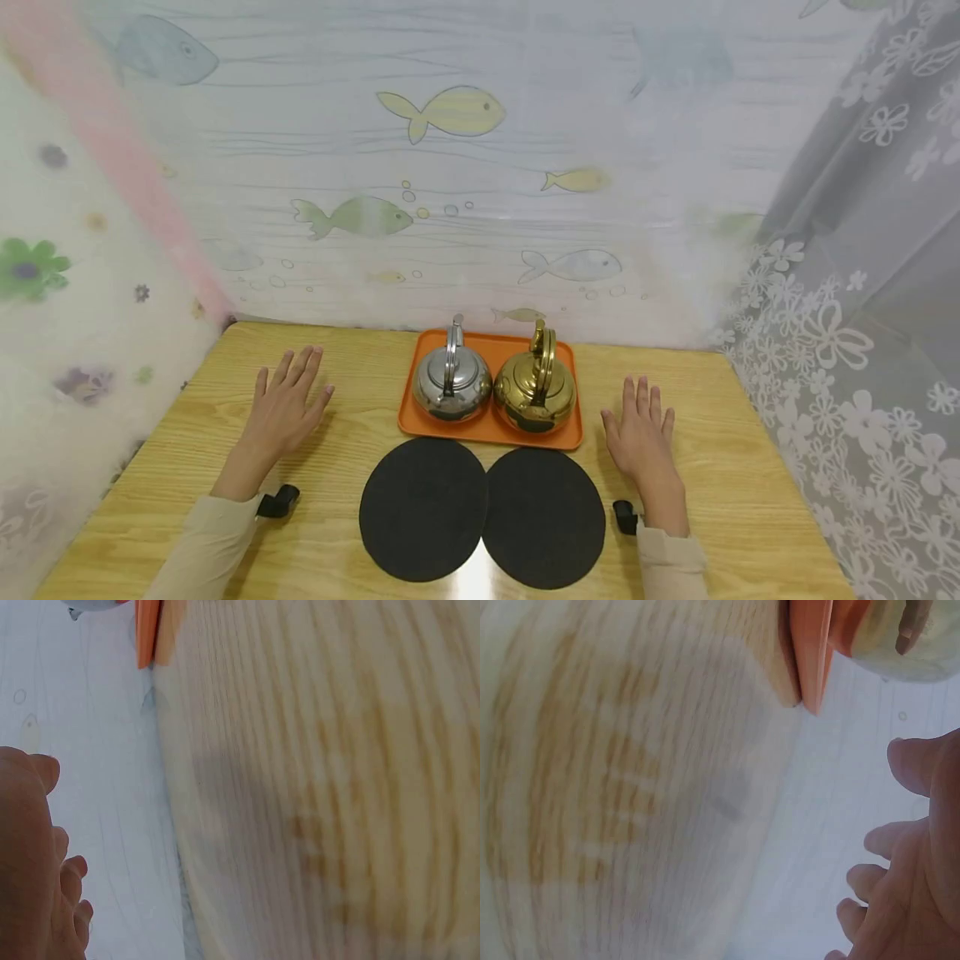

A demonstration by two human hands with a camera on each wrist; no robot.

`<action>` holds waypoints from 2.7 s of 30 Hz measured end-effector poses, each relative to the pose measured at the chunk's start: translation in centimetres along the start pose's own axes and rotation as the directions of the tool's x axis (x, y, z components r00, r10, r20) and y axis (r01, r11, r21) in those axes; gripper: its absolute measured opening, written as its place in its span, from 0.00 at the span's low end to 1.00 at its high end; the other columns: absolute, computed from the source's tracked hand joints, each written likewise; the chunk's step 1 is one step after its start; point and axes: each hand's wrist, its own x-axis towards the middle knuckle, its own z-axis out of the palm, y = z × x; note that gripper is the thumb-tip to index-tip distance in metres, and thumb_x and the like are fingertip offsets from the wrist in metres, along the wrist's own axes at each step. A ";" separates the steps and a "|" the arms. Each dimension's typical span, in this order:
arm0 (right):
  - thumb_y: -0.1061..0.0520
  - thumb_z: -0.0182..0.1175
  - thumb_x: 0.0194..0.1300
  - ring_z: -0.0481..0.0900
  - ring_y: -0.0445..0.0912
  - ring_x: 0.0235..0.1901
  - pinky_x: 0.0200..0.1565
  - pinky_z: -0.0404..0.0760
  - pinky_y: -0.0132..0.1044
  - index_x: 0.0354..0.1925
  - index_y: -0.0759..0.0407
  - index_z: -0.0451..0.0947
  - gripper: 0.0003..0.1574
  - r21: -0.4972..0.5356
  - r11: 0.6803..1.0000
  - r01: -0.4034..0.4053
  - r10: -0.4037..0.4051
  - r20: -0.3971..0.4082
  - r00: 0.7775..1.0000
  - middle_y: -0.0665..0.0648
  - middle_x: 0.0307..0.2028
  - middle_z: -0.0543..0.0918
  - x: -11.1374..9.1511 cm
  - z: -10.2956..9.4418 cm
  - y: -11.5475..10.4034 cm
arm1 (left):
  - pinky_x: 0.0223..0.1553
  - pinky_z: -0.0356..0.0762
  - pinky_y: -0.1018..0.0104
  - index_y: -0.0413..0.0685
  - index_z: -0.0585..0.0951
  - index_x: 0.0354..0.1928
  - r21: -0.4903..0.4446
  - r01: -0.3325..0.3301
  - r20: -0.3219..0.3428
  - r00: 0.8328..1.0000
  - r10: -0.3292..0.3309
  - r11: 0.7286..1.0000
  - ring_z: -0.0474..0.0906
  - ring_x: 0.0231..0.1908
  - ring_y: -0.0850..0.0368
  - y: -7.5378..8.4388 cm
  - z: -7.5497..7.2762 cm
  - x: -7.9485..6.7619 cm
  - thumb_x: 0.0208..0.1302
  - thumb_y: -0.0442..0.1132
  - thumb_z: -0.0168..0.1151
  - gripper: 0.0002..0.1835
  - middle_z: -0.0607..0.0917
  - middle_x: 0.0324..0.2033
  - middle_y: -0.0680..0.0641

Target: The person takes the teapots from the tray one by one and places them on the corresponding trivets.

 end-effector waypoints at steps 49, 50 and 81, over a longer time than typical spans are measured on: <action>0.54 0.49 0.71 0.75 0.48 0.55 0.53 0.76 0.38 0.59 0.50 0.71 0.20 0.631 0.708 0.317 -0.473 0.091 0.876 0.49 0.55 0.76 -3.1 -4.3 -11.7 | 0.65 0.45 0.38 0.50 0.60 0.70 -0.188 -0.365 0.267 0.874 0.405 0.912 0.51 0.69 0.43 6.0 2.1 1.6 0.68 0.56 0.47 0.33 0.61 0.69 0.46; 0.55 0.49 0.70 0.74 0.50 0.56 0.54 0.75 0.38 0.60 0.51 0.71 0.21 0.645 0.694 0.319 -0.471 0.072 0.879 0.51 0.56 0.76 -2.8 -3.6 -12.1 | 0.65 0.46 0.38 0.49 0.60 0.70 -0.182 -0.369 0.270 0.873 0.407 0.911 0.52 0.69 0.42 6.0 2.2 1.8 0.68 0.56 0.47 0.33 0.61 0.68 0.45; 0.56 0.56 0.67 0.75 0.51 0.53 0.55 0.73 0.50 0.62 0.64 0.67 0.27 0.953 0.302 0.019 -0.223 0.051 0.974 0.67 0.53 0.76 3.9 3.4 -19.7 | 0.65 0.44 0.37 0.51 0.52 0.73 -0.323 -0.287 0.369 0.839 0.399 0.902 0.47 0.70 0.43 5.4 3.6 3.6 0.65 0.57 0.51 0.39 0.52 0.72 0.50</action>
